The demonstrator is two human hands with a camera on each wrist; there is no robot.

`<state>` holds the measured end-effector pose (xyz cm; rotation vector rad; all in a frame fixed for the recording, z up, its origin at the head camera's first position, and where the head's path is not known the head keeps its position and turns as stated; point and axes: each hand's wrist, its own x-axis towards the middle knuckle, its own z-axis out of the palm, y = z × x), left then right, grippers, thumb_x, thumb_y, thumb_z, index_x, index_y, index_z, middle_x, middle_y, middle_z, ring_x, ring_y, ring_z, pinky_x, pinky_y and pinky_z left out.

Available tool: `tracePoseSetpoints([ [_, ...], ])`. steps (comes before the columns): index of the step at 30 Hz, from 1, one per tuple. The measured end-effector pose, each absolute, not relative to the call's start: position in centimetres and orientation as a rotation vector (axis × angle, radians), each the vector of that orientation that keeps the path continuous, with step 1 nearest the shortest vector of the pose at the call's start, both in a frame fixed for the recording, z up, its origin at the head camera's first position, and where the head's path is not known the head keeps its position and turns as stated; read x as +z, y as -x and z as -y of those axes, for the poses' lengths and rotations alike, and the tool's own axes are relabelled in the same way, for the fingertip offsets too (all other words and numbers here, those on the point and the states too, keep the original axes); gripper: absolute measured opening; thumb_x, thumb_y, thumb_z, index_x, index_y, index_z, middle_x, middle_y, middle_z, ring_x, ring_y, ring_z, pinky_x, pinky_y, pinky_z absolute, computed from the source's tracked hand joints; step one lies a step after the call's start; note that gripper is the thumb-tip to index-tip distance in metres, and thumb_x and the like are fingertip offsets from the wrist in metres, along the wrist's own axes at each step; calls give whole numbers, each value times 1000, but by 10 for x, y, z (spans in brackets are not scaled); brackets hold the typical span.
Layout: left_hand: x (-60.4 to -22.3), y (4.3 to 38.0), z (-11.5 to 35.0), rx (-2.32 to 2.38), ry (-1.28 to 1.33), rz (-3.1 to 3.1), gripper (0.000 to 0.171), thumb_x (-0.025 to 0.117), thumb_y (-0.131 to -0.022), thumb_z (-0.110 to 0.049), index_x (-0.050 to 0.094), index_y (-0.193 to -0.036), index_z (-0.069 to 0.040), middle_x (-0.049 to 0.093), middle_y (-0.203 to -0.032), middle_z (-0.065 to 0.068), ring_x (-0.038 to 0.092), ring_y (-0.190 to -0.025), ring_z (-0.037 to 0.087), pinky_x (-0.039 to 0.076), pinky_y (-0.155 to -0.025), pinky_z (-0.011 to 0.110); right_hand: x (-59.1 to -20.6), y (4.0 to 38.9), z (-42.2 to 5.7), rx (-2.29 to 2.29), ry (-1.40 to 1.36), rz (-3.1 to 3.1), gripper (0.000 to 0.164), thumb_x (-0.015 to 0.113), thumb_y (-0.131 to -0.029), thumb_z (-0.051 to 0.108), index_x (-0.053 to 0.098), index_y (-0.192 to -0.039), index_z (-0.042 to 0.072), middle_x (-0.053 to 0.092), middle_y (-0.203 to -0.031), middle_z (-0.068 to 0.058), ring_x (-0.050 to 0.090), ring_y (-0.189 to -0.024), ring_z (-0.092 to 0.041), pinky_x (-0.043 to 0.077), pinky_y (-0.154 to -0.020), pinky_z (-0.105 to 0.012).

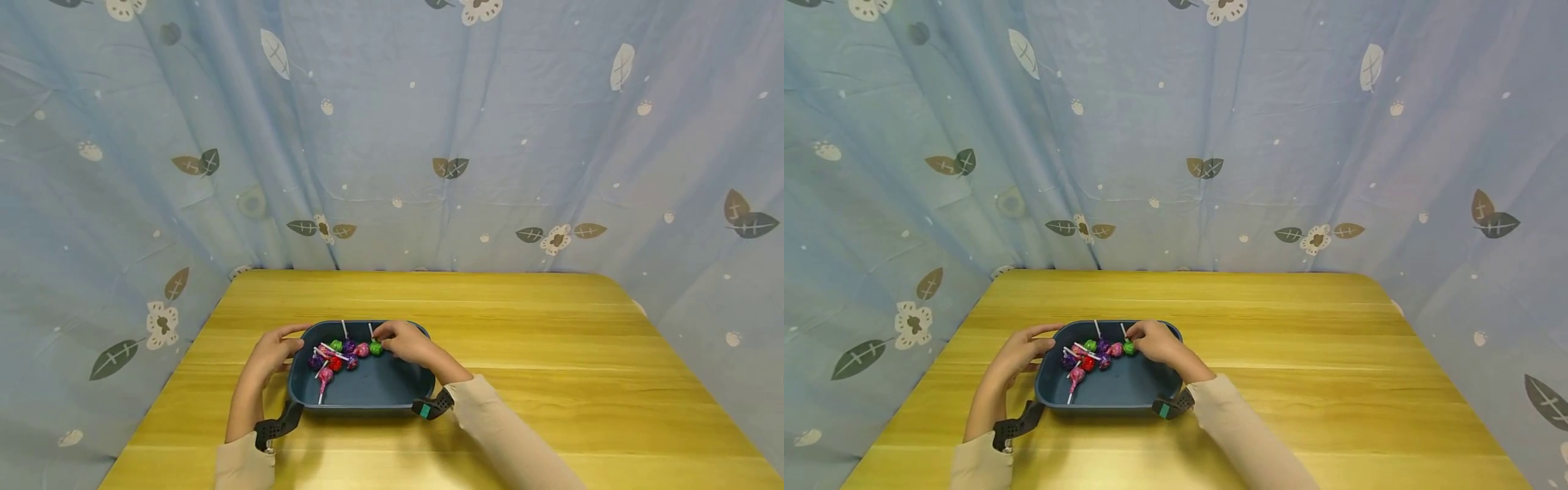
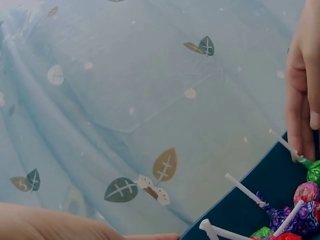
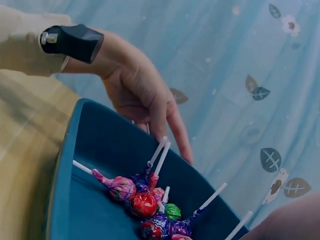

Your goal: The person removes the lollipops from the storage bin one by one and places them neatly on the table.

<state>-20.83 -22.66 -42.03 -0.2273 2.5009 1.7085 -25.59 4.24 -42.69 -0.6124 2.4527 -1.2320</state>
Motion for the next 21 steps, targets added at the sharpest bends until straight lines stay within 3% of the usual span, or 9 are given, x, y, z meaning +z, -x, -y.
tracePoseSetpoints([
  [3, -420, 208, 227, 1682, 234, -2520, 40, 48, -98, -5, 52, -137, -2, 57, -125, 28, 64, -101, 35, 54, -81, 51, -425, 258, -38, -1174, 660, -2517, 25, 54, -95, 1, 68, -115, 1, 66, -111, -11, 61, -104, -28, 54, -78, -37],
  [10, -421, 209, 227, 1651, 230, -2543, 40, 48, -98, -6, 52, -138, -3, 56, -127, 28, 62, -106, 37, 53, -82, 53, -436, 261, -31, -1138, 666, -2545, 18, 65, -90, 2, 75, -104, 3, 71, -99, -8, 64, -73, -18, 50, -59, -27],
  [21, -418, 207, 224, 1638, 195, -2557, 39, 47, -99, -5, 51, -138, -2, 59, -122, 27, 64, -102, 36, 55, -77, 48, -443, 261, -27, -1194, 634, -2540, 13, 69, -89, 10, 74, -101, 7, 71, -89, 0, 66, -75, -18, 53, -62, -25],
])
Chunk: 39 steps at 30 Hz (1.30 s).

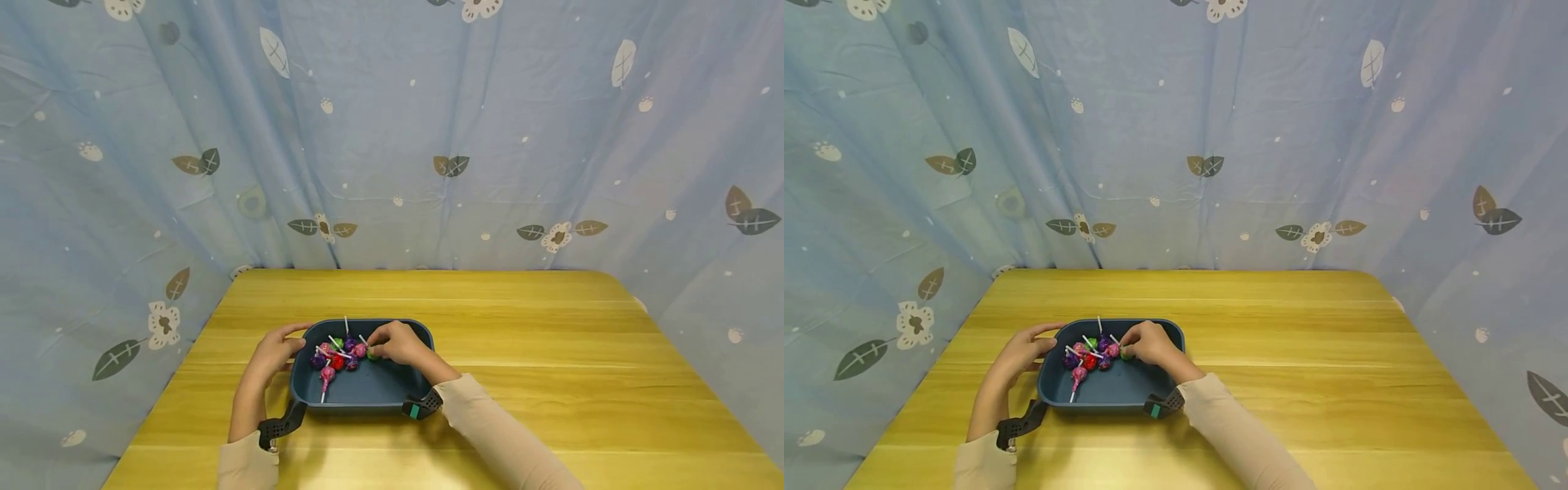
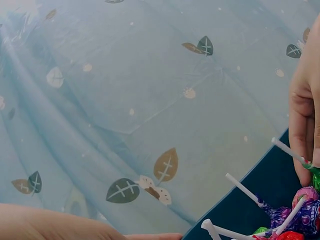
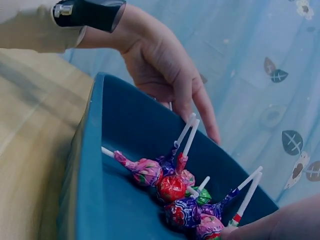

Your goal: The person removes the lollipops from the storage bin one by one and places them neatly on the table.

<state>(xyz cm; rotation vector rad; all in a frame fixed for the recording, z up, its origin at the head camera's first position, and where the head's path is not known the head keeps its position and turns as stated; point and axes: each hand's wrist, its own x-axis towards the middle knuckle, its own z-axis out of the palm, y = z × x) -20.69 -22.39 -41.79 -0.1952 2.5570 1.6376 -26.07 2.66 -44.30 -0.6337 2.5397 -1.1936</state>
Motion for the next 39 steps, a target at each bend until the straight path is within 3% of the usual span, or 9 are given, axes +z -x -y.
tracePoseSetpoints([
  [8, -417, 207, 224, 1625, 167, -2573, 39, 48, -99, -4, 50, -138, -1, 58, -122, 30, 63, -103, 39, 55, -79, 50, -444, 260, -27, -1177, 654, -2504, 7, 68, -91, 11, 73, -96, 9, 68, -85, 1, 64, -73, -19, 52, -62, -28],
  [19, -419, 208, 224, 1613, 160, -2588, 39, 48, -99, -4, 51, -138, -2, 59, -121, 29, 63, -102, 39, 55, -78, 50, -438, 256, -37, -1586, 451, -2195, 16, 62, -93, 2, 67, -105, -7, 63, -92, -10, 67, -83, -25, 57, -74, -38],
  [28, -420, 208, 224, 1605, 205, -2589, 39, 48, -98, -3, 52, -137, -3, 60, -119, 27, 65, -98, 35, 56, -76, 47, -429, 246, -52, -1711, 494, -2170, 20, 62, -94, 7, 65, -107, -8, 63, -98, -15, 66, -89, -30, 55, -82, -45],
  [39, -418, 207, 223, 1608, 160, -2599, 38, 47, -99, -2, 51, -136, -1, 62, -115, 29, 65, -97, 37, 56, -75, 49, -413, 240, -79, -1877, 373, -2108, 24, 63, -94, 10, 62, -110, -7, 63, -102, -15, 66, -92, -25, 51, -89, -47],
])
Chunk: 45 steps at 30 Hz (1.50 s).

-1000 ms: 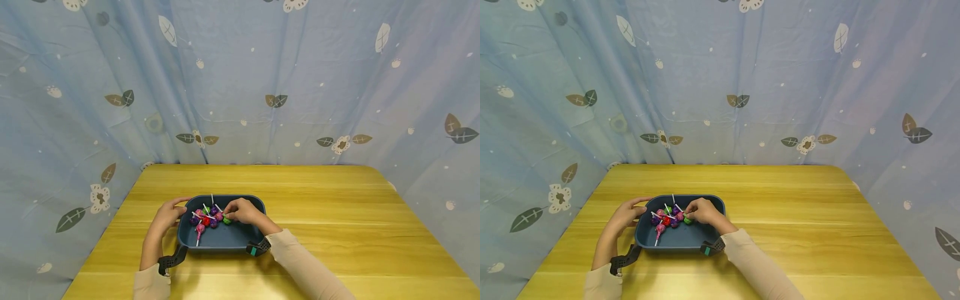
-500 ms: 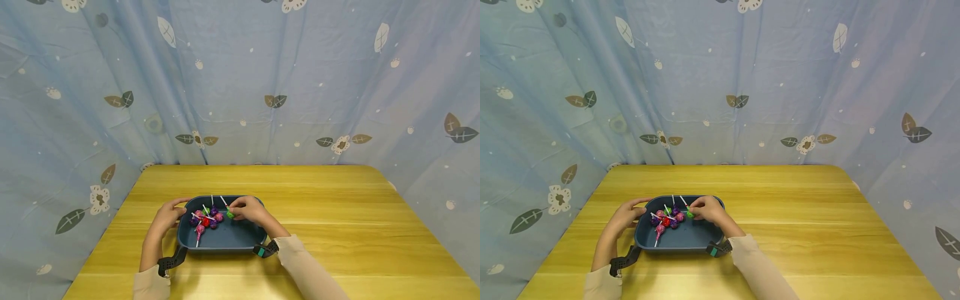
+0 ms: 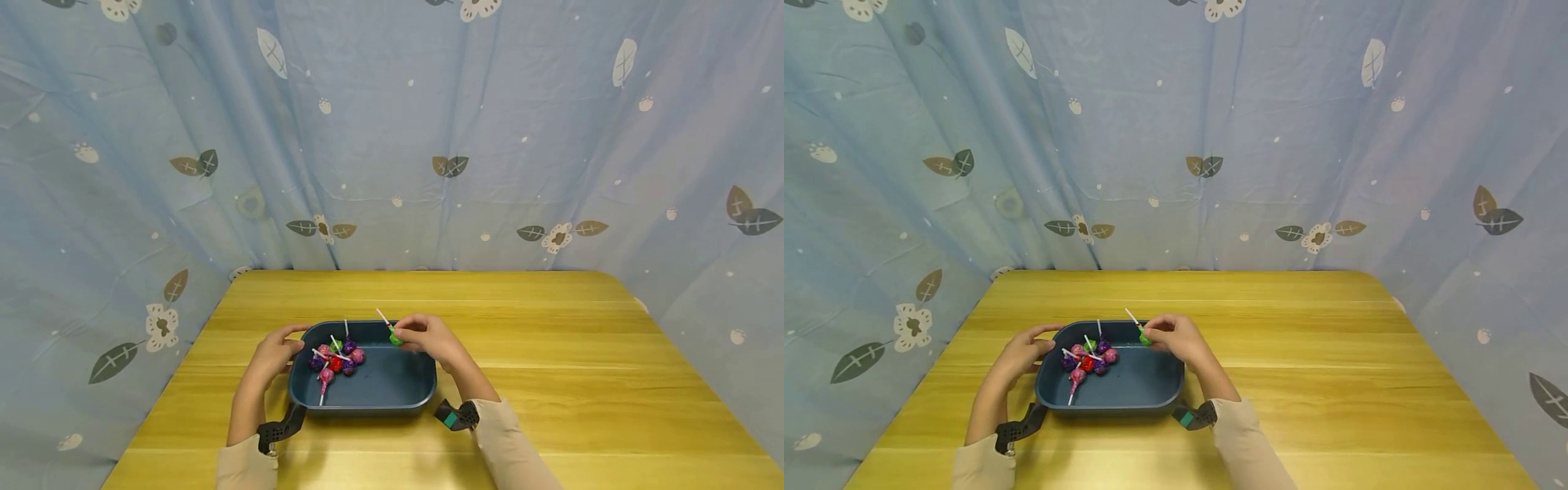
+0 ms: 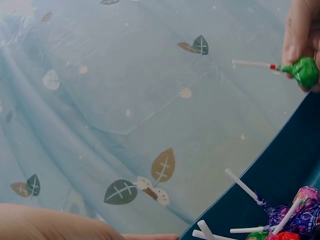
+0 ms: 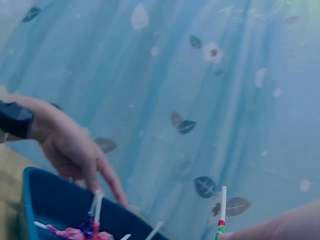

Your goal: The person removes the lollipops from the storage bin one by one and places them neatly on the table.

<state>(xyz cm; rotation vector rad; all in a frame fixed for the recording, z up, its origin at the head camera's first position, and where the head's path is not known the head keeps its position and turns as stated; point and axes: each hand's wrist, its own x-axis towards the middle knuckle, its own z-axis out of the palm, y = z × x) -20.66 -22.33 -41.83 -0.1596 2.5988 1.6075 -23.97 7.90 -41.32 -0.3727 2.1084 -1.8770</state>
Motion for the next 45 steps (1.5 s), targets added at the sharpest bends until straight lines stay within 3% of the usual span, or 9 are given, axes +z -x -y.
tracePoseSetpoints([
  [15, -418, 206, 218, 1587, 158, -2623, 37, 46, -99, -1, 51, -136, -1, 64, -109, 26, 65, -94, 35, 56, -74, 48, -407, 242, -110, -1978, 255, -2110, 24, 64, -93, 10, 62, -111, -6, 62, -105, -15, 65, -94, -24, 48, -93, -48],
  [22, -417, 207, 217, 1573, 157, -2630, 37, 46, -98, 0, 51, -135, -1, 64, -107, 26, 65, -91, 34, 57, -71, 46, -405, 244, -123, -2019, 178, -2120, 25, 64, -93, 10, 62, -113, -6, 60, -109, -14, 64, -95, -23, 52, -89, -41],
  [27, -417, 207, 218, 1560, 156, -2641, 37, 46, -98, 1, 51, -134, 0, 65, -105, 26, 65, -90, 35, 57, -69, 45, -405, 246, -134, -2052, 152, -2120, 28, 63, -94, 11, 61, -115, -7, 60, -110, -16, 64, -96, -23, 49, -93, -44],
  [35, -417, 208, 219, 1547, 144, -2650, 37, 47, -98, 1, 51, -134, 0, 64, -107, 26, 65, -92, 36, 58, -69, 45, -406, 250, -147, -2077, 93, -2138, 29, 63, -94, 11, 60, -117, -7, 60, -109, -15, 62, -102, -32, 54, -85, -34],
  [45, -416, 209, 220, 1499, 134, -2670, 37, 46, -98, 1, 50, -134, 1, 62, -109, 29, 64, -93, 39, 57, -70, 48, -413, 254, -154, -2055, 18, -2178, 32, 61, -96, 12, 58, -120, -9, 59, -111, -17, 64, -100, -30, 52, -88, -37],
])
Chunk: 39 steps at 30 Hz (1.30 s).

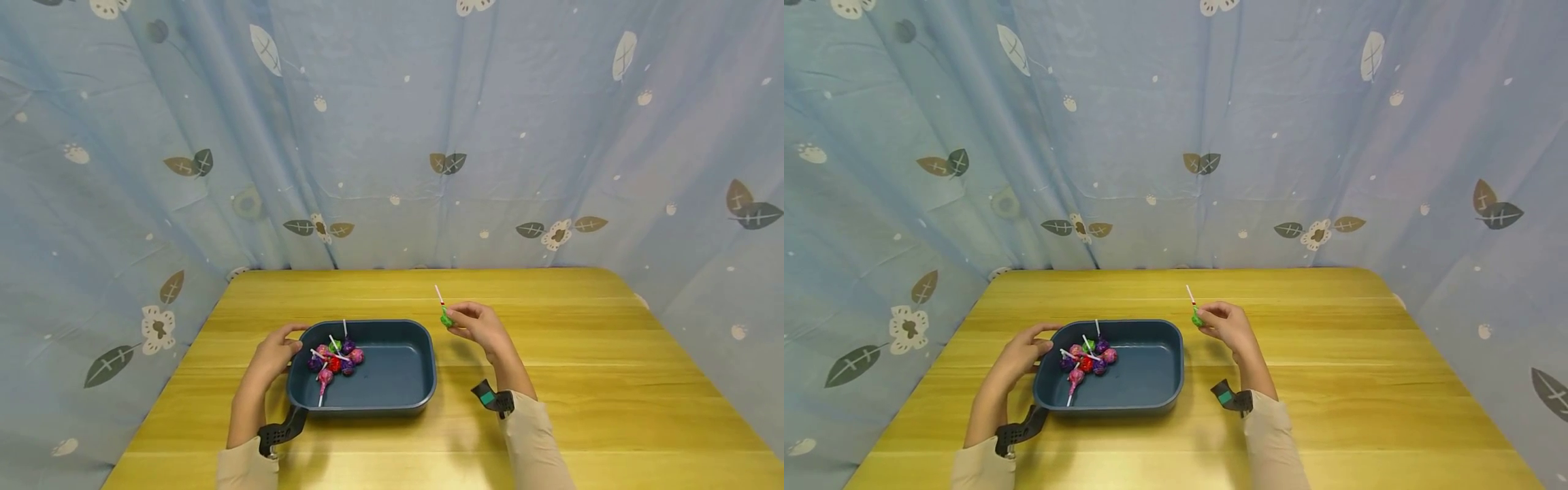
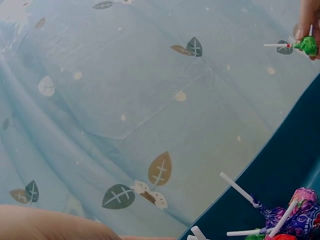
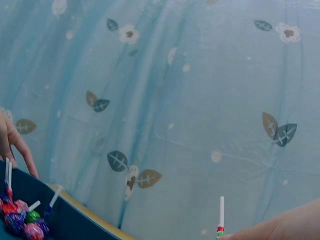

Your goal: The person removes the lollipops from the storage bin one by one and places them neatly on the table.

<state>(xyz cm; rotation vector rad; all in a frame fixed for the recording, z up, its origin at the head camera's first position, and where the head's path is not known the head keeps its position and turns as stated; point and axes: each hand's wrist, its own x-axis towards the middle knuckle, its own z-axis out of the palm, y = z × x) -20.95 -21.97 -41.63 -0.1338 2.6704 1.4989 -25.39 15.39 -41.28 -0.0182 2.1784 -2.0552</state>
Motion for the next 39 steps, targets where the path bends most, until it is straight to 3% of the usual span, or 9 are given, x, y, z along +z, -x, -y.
tracePoseSetpoints([
  [9, -417, 209, 219, 1489, 140, -2673, 37, 46, -98, 1, 50, -134, 0, 62, -110, 29, 65, -92, 39, 57, -70, 47, -422, 258, -167, -2013, -67, -2213, 31, 60, -96, 14, 58, -118, -8, 60, -107, -17, 61, -105, -38, 48, -93, -45],
  [15, -417, 209, 219, 1504, 143, -2657, 37, 46, -97, 2, 51, -134, 0, 63, -111, 30, 66, -91, 37, 57, -70, 47, -427, 259, -169, -1962, -104, -2276, 33, 62, -96, 17, 60, -116, -8, 62, -105, -16, 64, -89, -22, 49, -93, -45],
  [27, -416, 209, 218, 1494, 128, -2667, 36, 46, -98, 0, 51, -134, 0, 62, -112, 30, 64, -94, 39, 56, -71, 50, -441, 262, -172, -1847, -203, -2375, 28, 62, -95, 16, 64, -109, -9, 64, -97, -17, 66, -82, -25, 56, -80, -38],
  [32, -417, 208, 218, 1481, 131, -2674, 36, 46, -98, 1, 50, -134, 1, 62, -112, 30, 64, -94, 39, 57, -71, 49, -450, 264, -171, -1753, -241, -2445, 25, 65, -94, 15, 66, -104, -7, 66, -87, -14, 66, -69, -20, 57, -68, -33],
  [39, -417, 207, 218, 1467, 122, -2693, 36, 46, -97, 2, 51, -133, 2, 62, -112, 32, 64, -94, 40, 57, -70, 48, -456, 264, -168, -1701, -286, -2457, 24, 66, -92, 14, 66, -101, -8, 64, -85, -14, 62, -65, -15, 57, -63, -29],
])
